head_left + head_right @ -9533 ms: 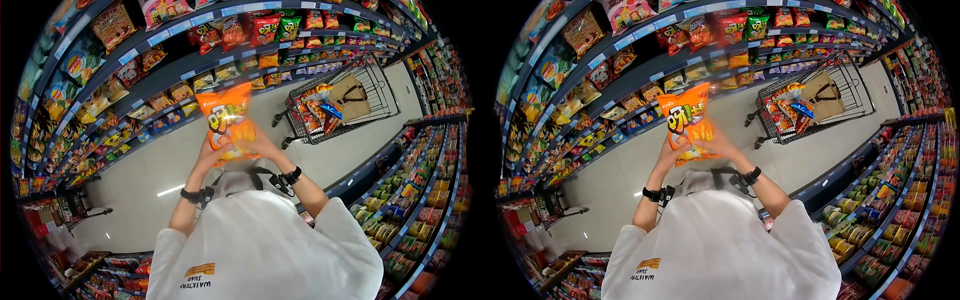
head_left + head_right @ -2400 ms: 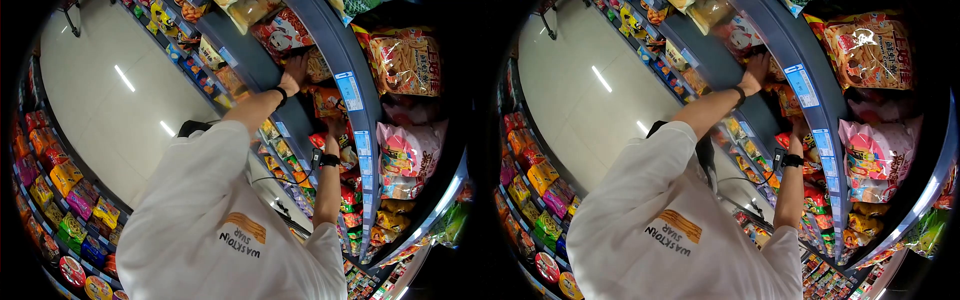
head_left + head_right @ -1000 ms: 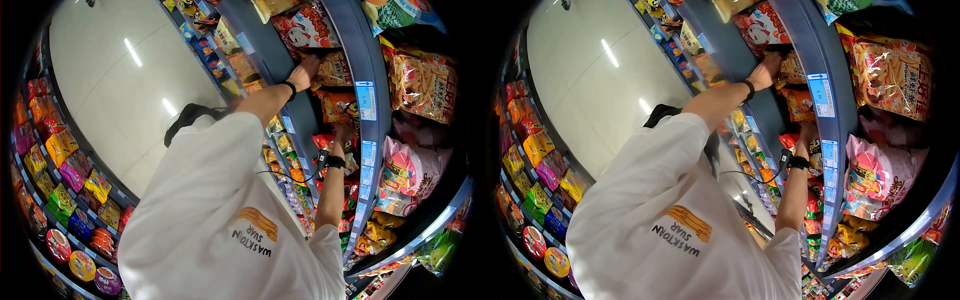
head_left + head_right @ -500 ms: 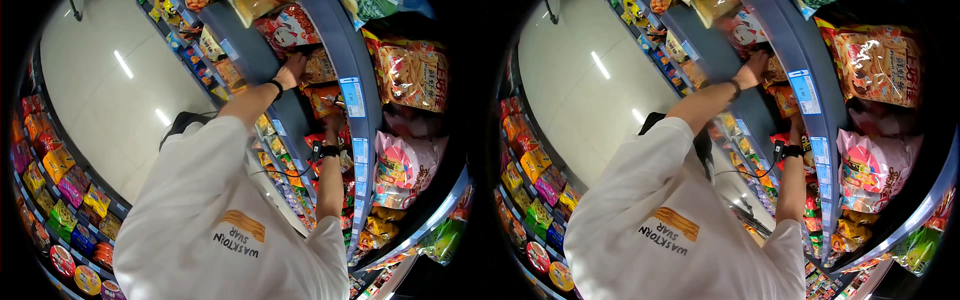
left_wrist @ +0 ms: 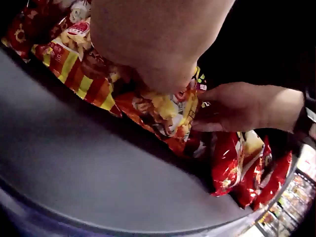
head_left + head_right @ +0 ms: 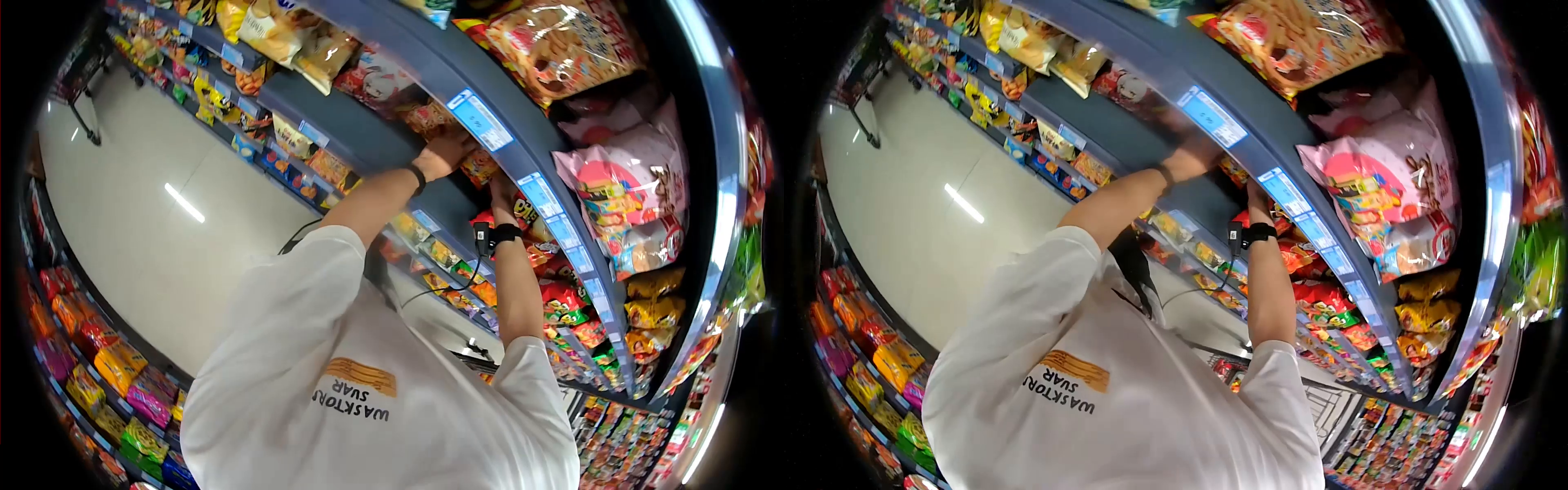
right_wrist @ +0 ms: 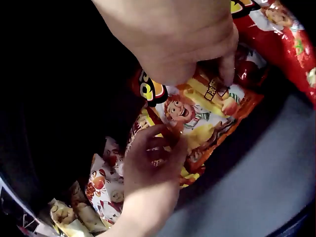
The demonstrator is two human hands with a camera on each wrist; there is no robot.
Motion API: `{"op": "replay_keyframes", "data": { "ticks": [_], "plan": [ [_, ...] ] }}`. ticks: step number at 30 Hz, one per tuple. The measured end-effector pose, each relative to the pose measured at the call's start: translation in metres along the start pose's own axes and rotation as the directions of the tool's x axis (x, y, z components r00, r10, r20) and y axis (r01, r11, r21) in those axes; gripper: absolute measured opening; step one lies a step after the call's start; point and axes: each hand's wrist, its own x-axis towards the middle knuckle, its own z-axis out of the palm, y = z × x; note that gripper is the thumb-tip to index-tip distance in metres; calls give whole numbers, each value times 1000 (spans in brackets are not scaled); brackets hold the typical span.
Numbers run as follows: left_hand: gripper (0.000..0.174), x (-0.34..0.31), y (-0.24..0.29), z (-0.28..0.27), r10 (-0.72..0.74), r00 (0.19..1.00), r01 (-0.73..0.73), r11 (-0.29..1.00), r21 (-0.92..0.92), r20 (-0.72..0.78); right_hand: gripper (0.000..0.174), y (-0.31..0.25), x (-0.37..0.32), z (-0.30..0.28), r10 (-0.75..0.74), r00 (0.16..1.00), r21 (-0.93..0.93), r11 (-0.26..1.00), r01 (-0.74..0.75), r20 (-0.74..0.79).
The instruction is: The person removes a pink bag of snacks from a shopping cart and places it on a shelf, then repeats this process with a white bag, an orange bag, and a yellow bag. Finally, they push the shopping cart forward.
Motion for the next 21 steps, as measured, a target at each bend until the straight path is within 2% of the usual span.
{"op": "replay_keyframes", "data": {
  "ticks": [1,3,4,5,6,7,8,9,10,11,13,14,17,20,21],
  "plan": [
    [39,1,5,4,5,999,-6,1000,-15,-50,55,-2,-3,-2,15,1000,32,999,-15,-2],
    [40,2,12,9,-60,998,59,996,60,16,59,4,-10,2,6,999,118,993,1,-51],
    [40,0,15,14,-102,994,97,991,97,49,59,4,-13,-1,15,1000,112,994,-12,-27],
    [41,3,1,41,-105,994,103,988,112,15,60,5,-18,-3,17,1000,92,996,-16,-12],
    [41,2,10,26,-184,979,177,981,83,88,61,6,-25,-4,21,1000,72,997,-22,13],
    [40,-6,25,6,-260,951,253,966,58,169,62,7,-35,-9,26,998,25,999,-28,50],
    [40,-16,41,-16,-326,910,328,944,39,254,60,7,-43,-16,83,984,-54,996,-75,159],
    [22,-26,54,-34,-262,945,266,964,4,196,53,38,-44,9,-53,973,-406,903,142,224],
    [23,-33,63,-43,-253,941,263,965,-15,223,45,-6,-74,-39,-7,994,-244,969,33,108],
    [24,-42,70,-48,-245,936,262,964,-37,252,42,-30,-100,-71,129,983,7,991,-131,133],
    [22,-66,87,-58,-172,919,218,971,-95,354,37,-32,-147,-94,219,968,276,929,-246,126],
    [18,-75,92,-63,-92,903,159,979,-127,419,34,-26,-161,-87,187,981,305,933,-192,47],
    [16,-97,127,-62,8,864,133,961,-244,503,31,-46,-213,-128,307,922,601,699,-387,236],
    [15,-119,189,-71,67,847,164,910,-380,527,29,-32,-273,-130,366,914,744,559,-367,176],
    [16,-123,216,-80,120,813,132,915,-381,570,30,-41,-293,-161,361,908,661,632,-404,210]
  ]
}}
